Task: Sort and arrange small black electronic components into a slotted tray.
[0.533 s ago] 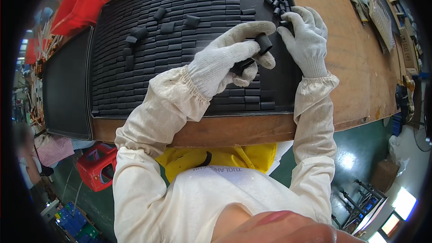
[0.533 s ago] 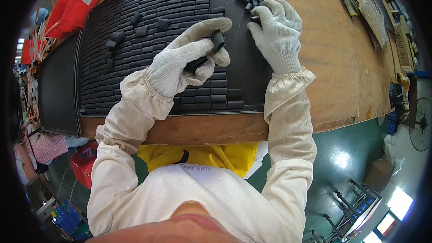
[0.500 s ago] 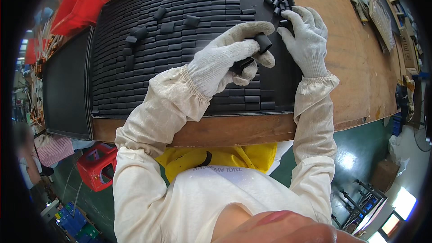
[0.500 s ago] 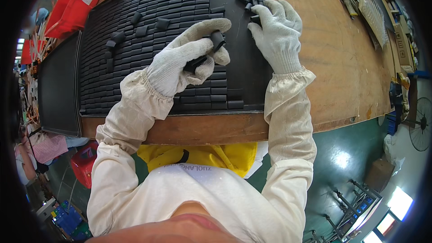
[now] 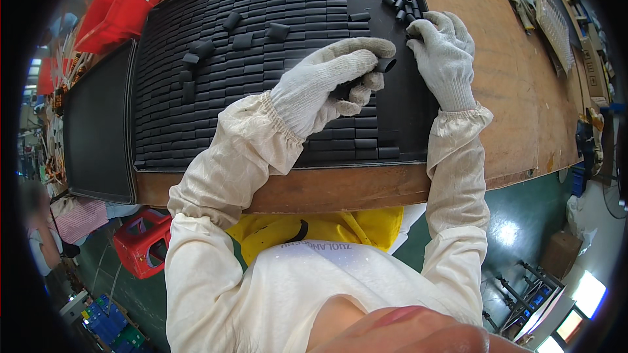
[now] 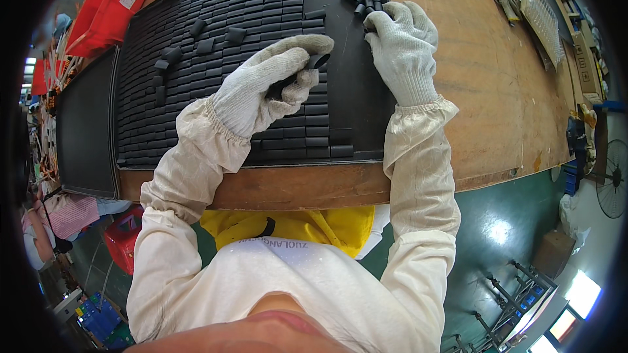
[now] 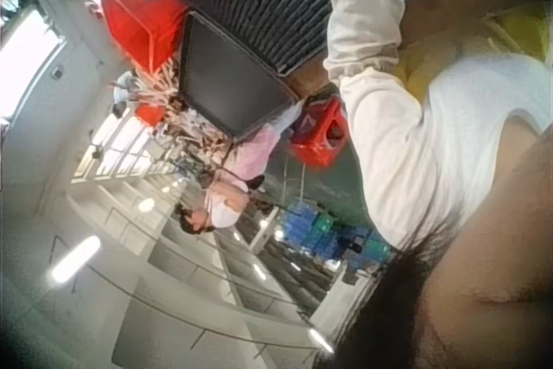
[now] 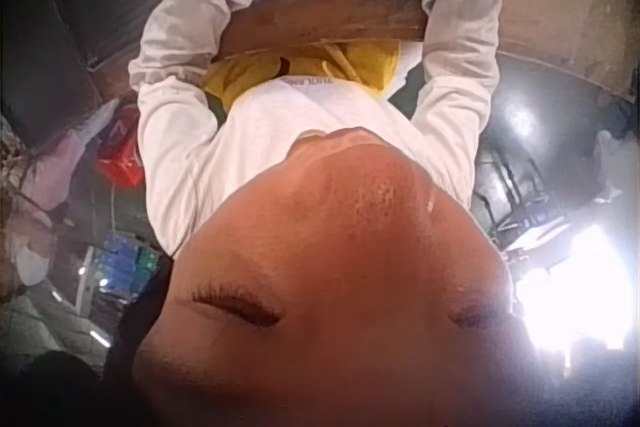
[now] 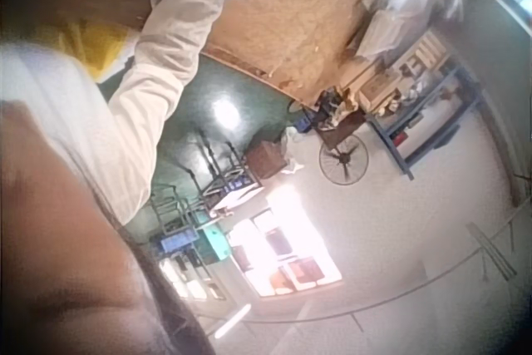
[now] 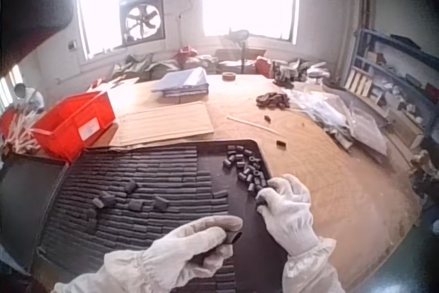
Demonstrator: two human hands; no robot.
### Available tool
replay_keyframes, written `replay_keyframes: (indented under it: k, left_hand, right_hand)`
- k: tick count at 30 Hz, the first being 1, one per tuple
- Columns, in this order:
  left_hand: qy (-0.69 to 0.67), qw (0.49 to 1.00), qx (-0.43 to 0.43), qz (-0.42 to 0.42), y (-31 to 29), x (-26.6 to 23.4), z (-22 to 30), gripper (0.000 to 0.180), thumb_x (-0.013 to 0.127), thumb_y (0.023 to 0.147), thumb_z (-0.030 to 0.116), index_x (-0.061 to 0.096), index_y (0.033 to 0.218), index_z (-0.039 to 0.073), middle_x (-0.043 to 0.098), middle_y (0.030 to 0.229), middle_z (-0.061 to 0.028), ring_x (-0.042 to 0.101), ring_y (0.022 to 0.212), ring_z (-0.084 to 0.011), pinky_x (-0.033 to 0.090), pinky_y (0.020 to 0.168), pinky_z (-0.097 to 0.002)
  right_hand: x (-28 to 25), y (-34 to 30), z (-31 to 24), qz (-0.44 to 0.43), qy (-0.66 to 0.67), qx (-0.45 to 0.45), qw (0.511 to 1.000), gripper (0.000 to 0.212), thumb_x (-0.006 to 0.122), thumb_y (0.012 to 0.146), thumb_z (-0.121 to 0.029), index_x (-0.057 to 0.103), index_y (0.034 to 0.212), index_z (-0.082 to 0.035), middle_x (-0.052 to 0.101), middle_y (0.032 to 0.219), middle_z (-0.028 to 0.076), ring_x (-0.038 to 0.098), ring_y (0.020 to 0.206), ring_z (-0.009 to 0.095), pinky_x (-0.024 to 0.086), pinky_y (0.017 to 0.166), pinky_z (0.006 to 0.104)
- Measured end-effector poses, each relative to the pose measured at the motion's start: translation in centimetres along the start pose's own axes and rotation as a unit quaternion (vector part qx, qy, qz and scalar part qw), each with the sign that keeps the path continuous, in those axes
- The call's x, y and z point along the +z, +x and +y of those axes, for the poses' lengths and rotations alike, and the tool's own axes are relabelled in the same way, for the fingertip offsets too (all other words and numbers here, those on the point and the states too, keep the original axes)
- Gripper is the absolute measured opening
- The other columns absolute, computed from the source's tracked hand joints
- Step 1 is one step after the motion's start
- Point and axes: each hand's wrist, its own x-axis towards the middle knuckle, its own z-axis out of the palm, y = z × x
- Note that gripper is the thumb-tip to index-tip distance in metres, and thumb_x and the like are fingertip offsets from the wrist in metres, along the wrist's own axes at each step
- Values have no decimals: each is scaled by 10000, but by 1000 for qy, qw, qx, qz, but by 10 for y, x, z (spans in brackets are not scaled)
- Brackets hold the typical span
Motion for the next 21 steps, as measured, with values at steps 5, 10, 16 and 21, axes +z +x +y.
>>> replay_keyframes:
  k: [5,10,16,21]
  left_hand:
    - [9,1000,-15,6,0,1,0,402,605,1020,186,547,1391,40,599,948,-70,520,686,-51,468,534,-137]
    - [14,1000,-12,1,0,2,0,422,632,1002,172,546,1390,31,621,980,-84,534,710,-58,484,545,-139]
    - [51,997,-11,50,-3,8,2,432,632,1004,170,535,1397,21,631,1000,-92,537,734,-61,493,552,-140]
    - [-10,998,-1,62,-1,-1,1,383,599,1028,208,552,1353,11,609,953,-74,537,731,-58,481,527,-137]
  right_hand:
    - [3,-1,-1,9,-13,-1,1000,261,768,829,-196,684,1076,-195,620,1274,73,487,1307,336,322,1099,471]
    - [2,-2,0,27,-10,1,1000,253,764,833,-189,676,1071,-190,617,1275,76,485,1306,338,327,1087,471]
    - [-5,6,-5,49,-15,-15,999,233,749,850,-175,686,1071,-140,662,1207,67,583,1203,305,412,1046,404]
    - [-30,3,-38,53,367,104,923,178,685,943,-92,639,1113,-66,703,992,45,684,936,163,537,828,280]
